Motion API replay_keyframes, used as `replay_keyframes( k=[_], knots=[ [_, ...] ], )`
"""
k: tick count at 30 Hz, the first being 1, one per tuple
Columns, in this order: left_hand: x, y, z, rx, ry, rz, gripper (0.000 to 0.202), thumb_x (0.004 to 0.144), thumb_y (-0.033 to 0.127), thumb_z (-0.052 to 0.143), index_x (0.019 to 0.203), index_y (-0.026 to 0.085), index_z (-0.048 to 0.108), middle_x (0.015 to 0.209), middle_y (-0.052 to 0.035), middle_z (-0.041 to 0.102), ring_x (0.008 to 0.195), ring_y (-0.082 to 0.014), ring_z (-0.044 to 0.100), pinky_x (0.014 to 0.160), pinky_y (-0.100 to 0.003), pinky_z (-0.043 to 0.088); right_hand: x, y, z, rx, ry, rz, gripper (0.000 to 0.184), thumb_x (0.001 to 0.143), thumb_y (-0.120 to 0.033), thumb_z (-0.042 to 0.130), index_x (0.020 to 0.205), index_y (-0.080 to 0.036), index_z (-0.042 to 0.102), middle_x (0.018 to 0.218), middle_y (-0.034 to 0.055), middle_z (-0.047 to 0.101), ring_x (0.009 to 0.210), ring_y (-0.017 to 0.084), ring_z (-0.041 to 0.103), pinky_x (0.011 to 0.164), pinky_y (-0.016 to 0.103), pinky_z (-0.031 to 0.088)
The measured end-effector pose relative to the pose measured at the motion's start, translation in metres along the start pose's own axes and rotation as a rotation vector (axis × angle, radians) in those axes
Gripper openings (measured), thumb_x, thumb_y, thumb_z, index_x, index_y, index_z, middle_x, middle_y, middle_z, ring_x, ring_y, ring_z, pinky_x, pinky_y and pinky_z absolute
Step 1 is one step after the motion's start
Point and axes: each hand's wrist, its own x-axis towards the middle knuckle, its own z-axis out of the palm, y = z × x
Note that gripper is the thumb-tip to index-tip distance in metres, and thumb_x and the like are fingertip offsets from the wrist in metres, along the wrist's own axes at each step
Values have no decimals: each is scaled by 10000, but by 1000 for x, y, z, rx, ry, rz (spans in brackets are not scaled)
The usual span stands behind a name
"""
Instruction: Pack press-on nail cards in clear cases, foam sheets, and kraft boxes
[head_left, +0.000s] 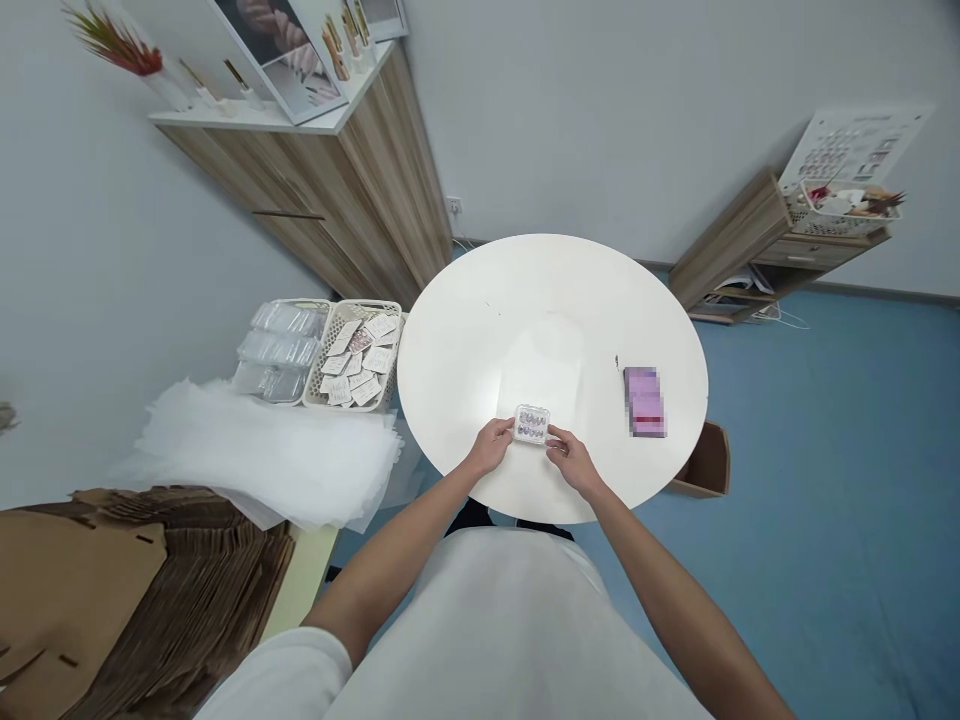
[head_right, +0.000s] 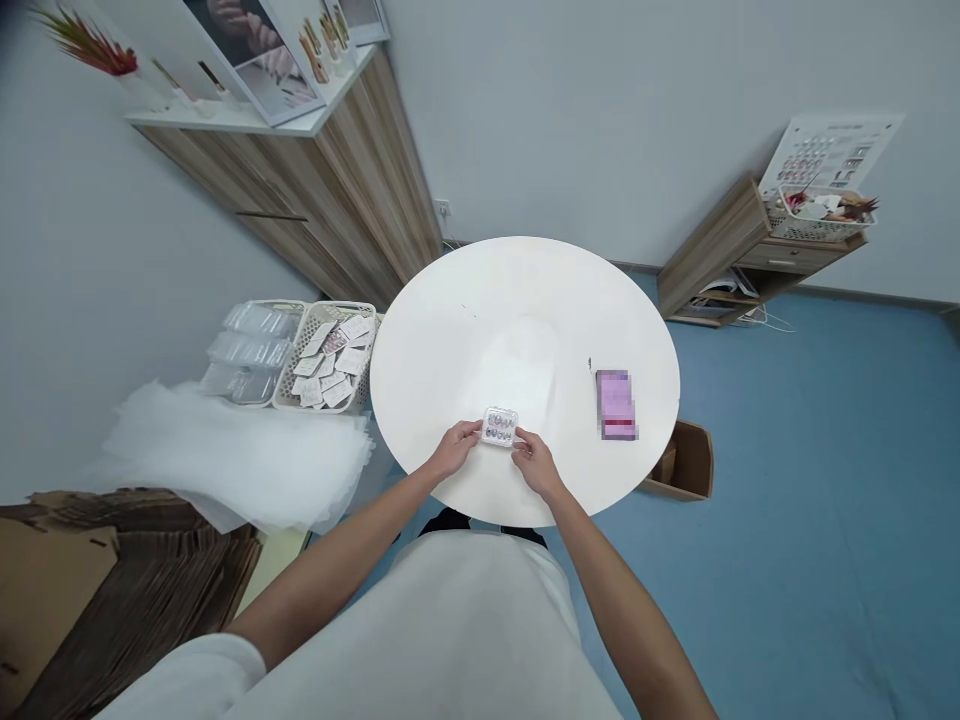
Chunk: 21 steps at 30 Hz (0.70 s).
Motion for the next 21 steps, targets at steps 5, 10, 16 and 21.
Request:
replay_keyframes(
  k=[5, 10, 16, 21],
  knots=[
    [-10, -2, 26, 50, 20, -76, 363, 799, 200, 415, 1138, 206, 546, 1102, -51, 517, 1028, -158, 499, 900, -274, 375, -8, 20, -22, -27, -47, 9, 478, 698, -188, 510, 1172, -232, 474, 1229, 59, 487, 1027, 167, 536, 854, 322, 466],
    [-19, -4, 32, 77, -15, -72, 349, 808, 219, 400, 1120, 229, 558, 1103, -26, 542, 1037, -167, 497, 903, -278, 373, -11, 29, -23, -64, -69, 26, 479, 696, -151, 498, 1172, -207, 470, 1215, 69, 499, 1016, 161, 543, 874, 324, 459],
    [-21, -4, 26, 202, -64, -52, 347, 814, 222, 360, 1089, 240, 571, 1050, -19, 567, 1001, -179, 510, 863, -288, 395, -13, 37, -12, -112, -61, 12, 490, 689, -124, 472, 1173, -201, 465, 1228, 71, 475, 1001, 157, 550, 865, 318, 468],
    [-21, -7, 22, 283, -128, 3, 358, 791, 182, 351, 1065, 241, 574, 955, -21, 577, 929, -172, 527, 822, -280, 412, -16, 41, -3, -181, -14, -26, 500, 685, -121, 463, 1174, -223, 466, 1176, 61, 502, 966, 156, 563, 833, 323, 479]
  ],
)
